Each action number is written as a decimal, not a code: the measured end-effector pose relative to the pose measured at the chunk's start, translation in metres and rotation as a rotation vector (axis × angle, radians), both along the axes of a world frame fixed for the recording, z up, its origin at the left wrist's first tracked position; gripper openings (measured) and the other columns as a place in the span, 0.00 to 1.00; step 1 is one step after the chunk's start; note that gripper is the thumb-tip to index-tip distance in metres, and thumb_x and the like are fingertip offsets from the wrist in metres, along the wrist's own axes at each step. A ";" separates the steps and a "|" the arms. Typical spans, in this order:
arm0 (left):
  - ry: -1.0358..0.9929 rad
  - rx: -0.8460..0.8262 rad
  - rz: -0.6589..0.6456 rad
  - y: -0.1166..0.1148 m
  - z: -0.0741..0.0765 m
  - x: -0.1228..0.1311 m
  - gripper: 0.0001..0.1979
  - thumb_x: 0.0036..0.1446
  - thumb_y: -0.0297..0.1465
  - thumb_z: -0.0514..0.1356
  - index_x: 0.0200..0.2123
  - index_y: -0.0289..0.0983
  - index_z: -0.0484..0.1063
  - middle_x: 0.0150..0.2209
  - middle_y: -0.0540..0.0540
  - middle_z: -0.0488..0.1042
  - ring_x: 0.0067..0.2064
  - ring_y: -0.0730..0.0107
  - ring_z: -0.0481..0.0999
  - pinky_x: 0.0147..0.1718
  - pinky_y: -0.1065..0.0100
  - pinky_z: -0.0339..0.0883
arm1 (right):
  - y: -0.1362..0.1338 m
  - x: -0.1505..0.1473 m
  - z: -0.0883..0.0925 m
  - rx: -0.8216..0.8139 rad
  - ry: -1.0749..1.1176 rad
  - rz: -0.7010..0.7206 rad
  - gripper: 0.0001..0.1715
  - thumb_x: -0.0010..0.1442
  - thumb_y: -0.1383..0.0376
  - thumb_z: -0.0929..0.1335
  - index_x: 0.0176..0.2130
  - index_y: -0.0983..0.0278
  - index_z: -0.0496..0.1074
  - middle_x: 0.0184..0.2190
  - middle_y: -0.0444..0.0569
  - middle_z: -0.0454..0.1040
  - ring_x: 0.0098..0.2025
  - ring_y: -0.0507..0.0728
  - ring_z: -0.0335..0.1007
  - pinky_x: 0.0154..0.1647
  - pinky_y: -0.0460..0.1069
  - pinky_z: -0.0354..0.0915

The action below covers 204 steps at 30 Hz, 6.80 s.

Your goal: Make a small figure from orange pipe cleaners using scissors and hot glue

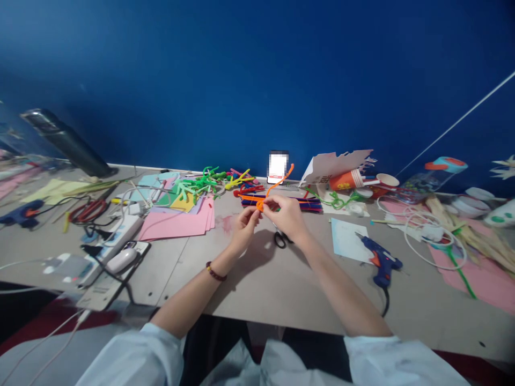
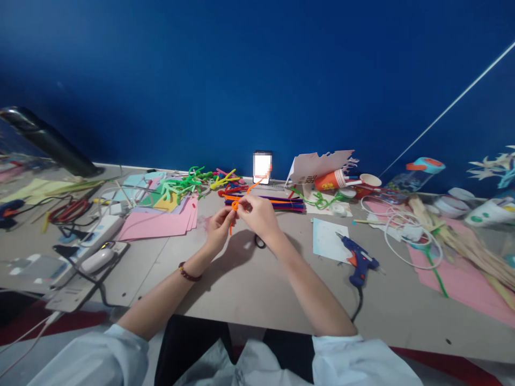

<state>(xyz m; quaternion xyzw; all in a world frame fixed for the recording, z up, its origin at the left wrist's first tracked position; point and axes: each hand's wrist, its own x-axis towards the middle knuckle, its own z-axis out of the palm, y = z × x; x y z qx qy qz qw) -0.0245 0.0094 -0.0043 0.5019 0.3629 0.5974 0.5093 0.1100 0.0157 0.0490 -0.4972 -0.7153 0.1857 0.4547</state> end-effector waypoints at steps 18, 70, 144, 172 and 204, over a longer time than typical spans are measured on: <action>-0.012 -0.040 -0.093 -0.001 -0.002 0.001 0.14 0.50 0.42 0.64 0.30 0.37 0.75 0.25 0.49 0.70 0.26 0.75 0.62 0.27 0.72 0.58 | 0.000 0.010 0.010 -0.254 0.182 0.058 0.06 0.46 0.65 0.68 0.22 0.65 0.73 0.20 0.46 0.74 0.23 0.53 0.68 0.24 0.46 0.60; -0.394 -0.323 -0.335 0.004 -0.006 0.002 0.10 0.46 0.32 0.67 0.32 0.34 0.72 0.23 0.51 0.69 0.23 0.80 0.66 0.25 0.74 0.60 | 0.002 0.019 0.011 0.084 -0.447 0.115 0.05 0.58 0.68 0.64 0.33 0.62 0.70 0.30 0.46 0.75 0.30 0.53 0.68 0.31 0.46 0.55; -0.040 -0.126 -0.175 0.010 -0.008 -0.004 0.15 0.47 0.43 0.65 0.25 0.35 0.72 0.18 0.53 0.62 0.20 0.79 0.57 0.20 0.72 0.49 | 0.005 0.013 0.006 0.307 -0.625 0.048 0.08 0.56 0.72 0.62 0.28 0.63 0.68 0.27 0.50 0.72 0.36 0.58 0.63 0.40 0.51 0.55; 0.014 -0.156 -0.136 0.003 -0.011 0.005 0.17 0.49 0.45 0.63 0.31 0.36 0.74 0.24 0.51 0.66 0.25 0.78 0.63 0.23 0.74 0.58 | 0.019 0.135 0.027 -0.060 -0.320 -0.591 0.07 0.53 0.66 0.61 0.28 0.62 0.68 0.25 0.49 0.73 0.27 0.57 0.66 0.30 0.49 0.57; 0.455 0.444 0.258 -0.002 -0.007 0.000 0.09 0.59 0.34 0.56 0.30 0.37 0.71 0.26 0.49 0.71 0.27 0.74 0.67 0.26 0.71 0.60 | -0.010 0.022 0.031 0.030 -0.568 0.091 0.10 0.59 0.68 0.65 0.37 0.62 0.76 0.37 0.50 0.78 0.41 0.58 0.72 0.37 0.49 0.62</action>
